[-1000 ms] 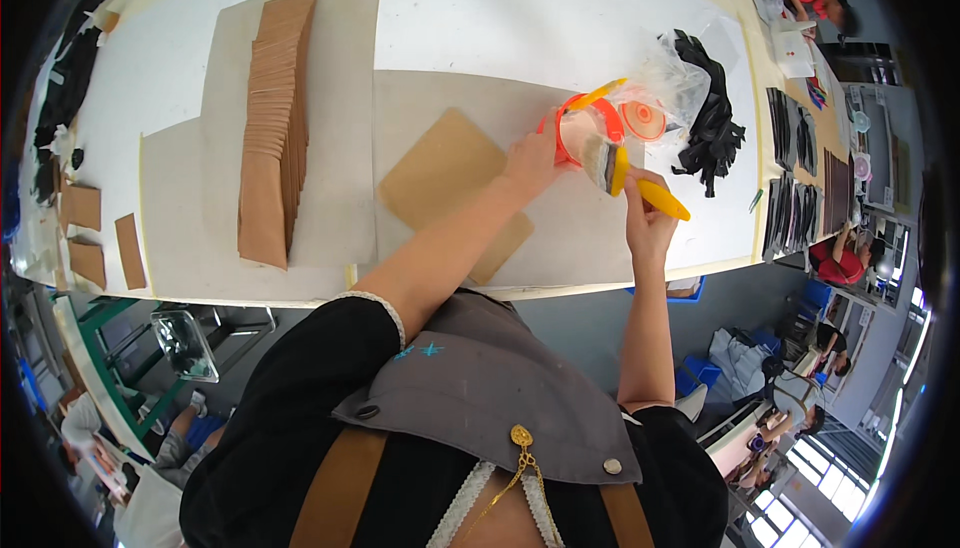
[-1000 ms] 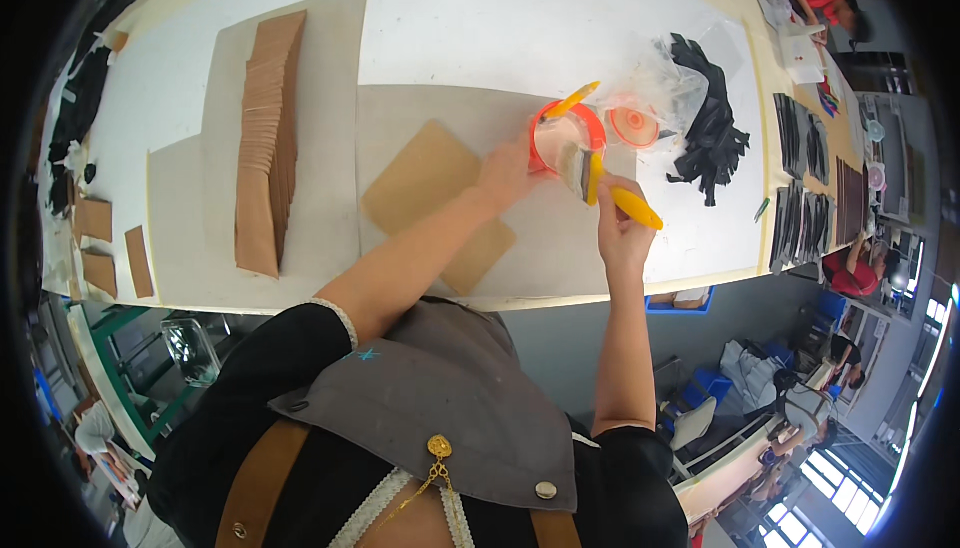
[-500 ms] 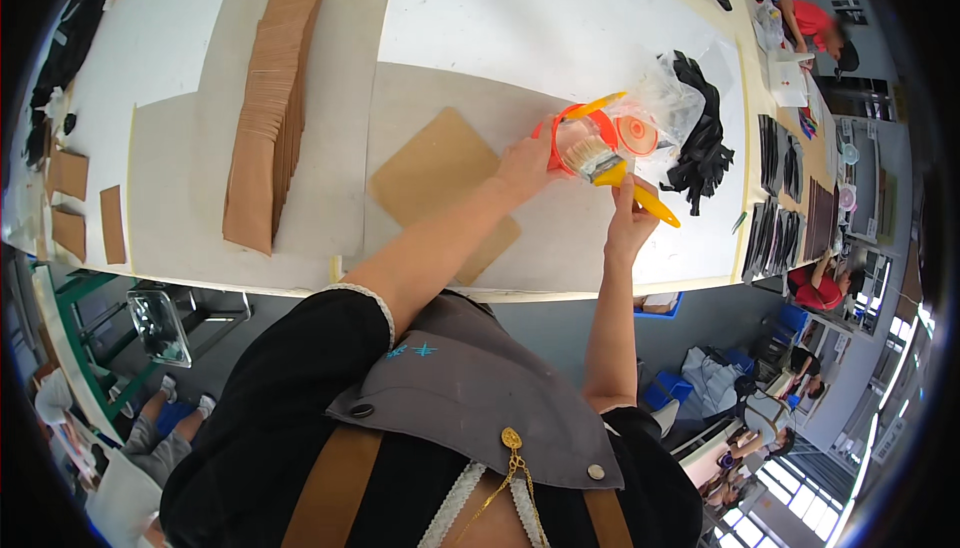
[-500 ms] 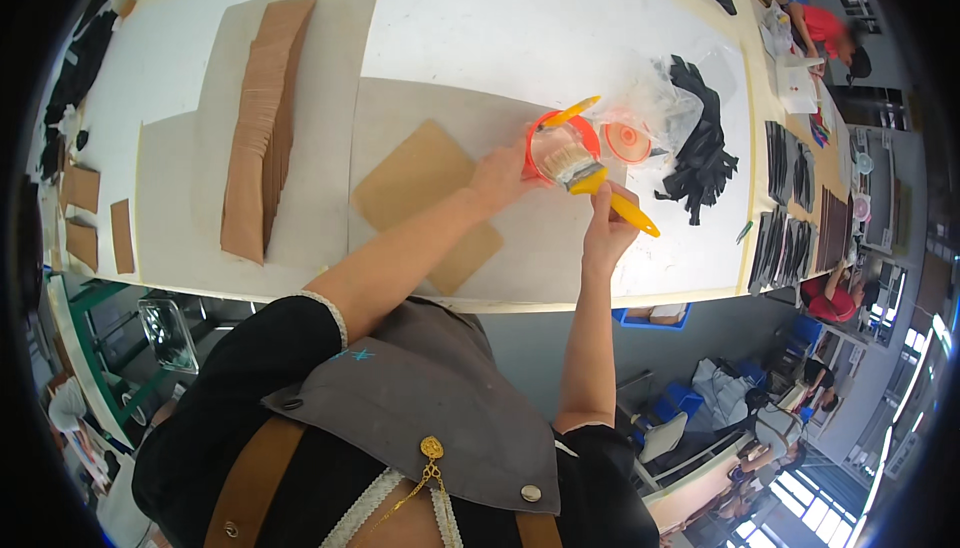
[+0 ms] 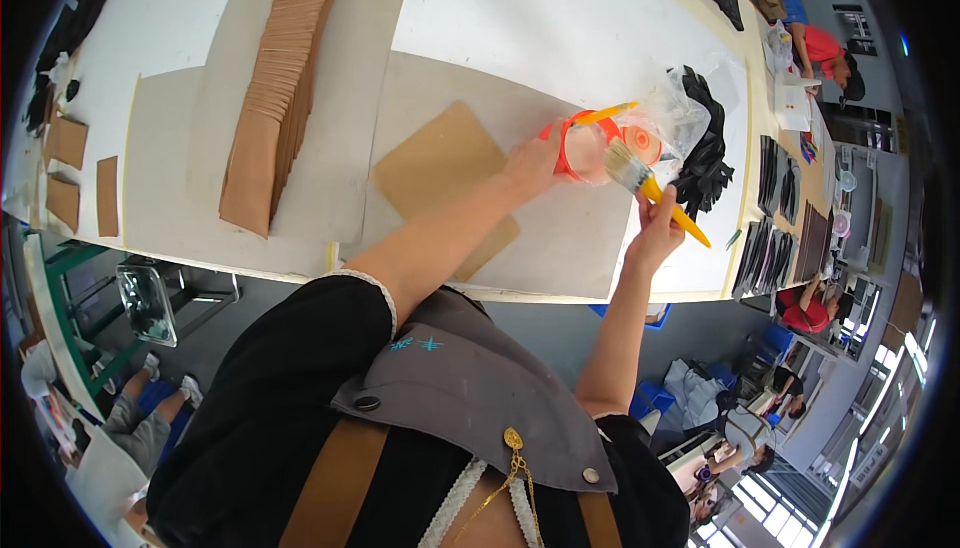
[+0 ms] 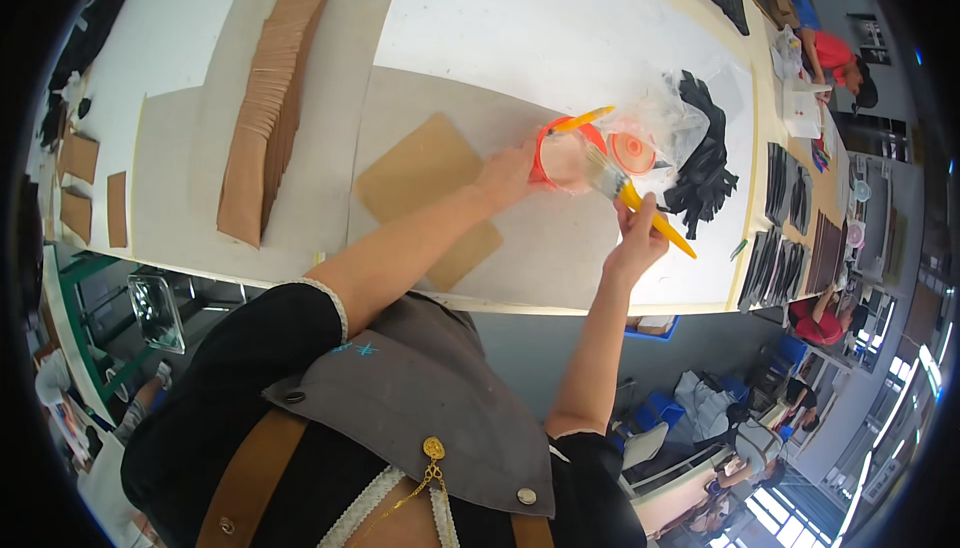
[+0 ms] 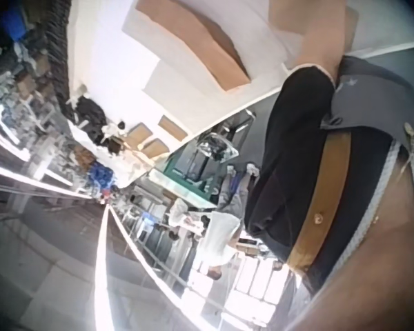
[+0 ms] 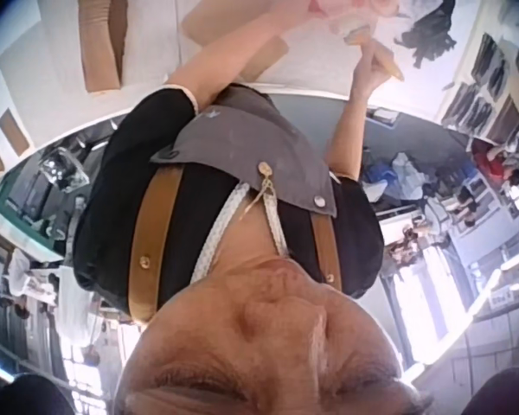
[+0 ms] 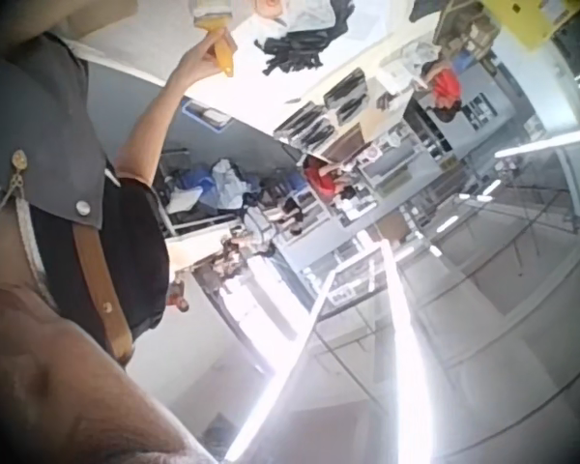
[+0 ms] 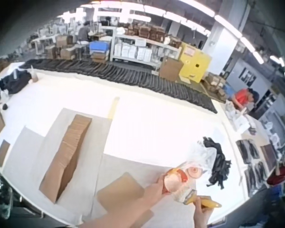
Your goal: The person stacks brown cardboard pieces on a table, applies glue to the edges with a brush, and then folds and presses the glued edges on a metal surface to form boxes. The process is repeated for multiple pieces.
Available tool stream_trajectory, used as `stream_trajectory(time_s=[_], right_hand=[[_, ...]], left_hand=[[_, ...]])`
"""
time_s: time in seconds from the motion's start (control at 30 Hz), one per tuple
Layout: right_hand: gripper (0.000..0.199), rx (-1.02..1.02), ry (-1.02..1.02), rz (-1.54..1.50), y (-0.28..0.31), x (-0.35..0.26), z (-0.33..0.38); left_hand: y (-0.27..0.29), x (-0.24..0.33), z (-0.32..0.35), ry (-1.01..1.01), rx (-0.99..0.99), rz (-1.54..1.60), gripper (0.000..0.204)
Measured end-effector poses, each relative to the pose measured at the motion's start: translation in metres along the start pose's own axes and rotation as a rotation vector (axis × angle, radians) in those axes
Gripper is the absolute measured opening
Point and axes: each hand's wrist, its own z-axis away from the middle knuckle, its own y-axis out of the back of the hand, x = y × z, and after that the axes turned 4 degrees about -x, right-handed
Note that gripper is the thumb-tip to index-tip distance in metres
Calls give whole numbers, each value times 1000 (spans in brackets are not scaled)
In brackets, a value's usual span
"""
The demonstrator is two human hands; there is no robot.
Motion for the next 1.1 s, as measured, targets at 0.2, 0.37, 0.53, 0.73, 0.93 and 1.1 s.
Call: stream_trajectory(time_s=[0.2,0.37,0.53,0.73,0.93,1.1], right_hand=[[30,-146,93,238,-21,20,-16],[31,-227,171,416,-37,8,-2],[31,-306,271,540,-50,3,5],[32,-345,293,604,-52,4,3],[33,-391,393,707,-56,-2,2],[33,-370,329,786,-46,-15,-5]], left_hand=[[4,2,1,25,-39,11,101],[7,6,2,69,-96,-5,103],[4,6,2,50,-10,-54,106],[1,1,0,32,-55,-4,106],[-2,1,-2,41,-47,9,104],[-11,-4,-6,-1,-16,71,104]])
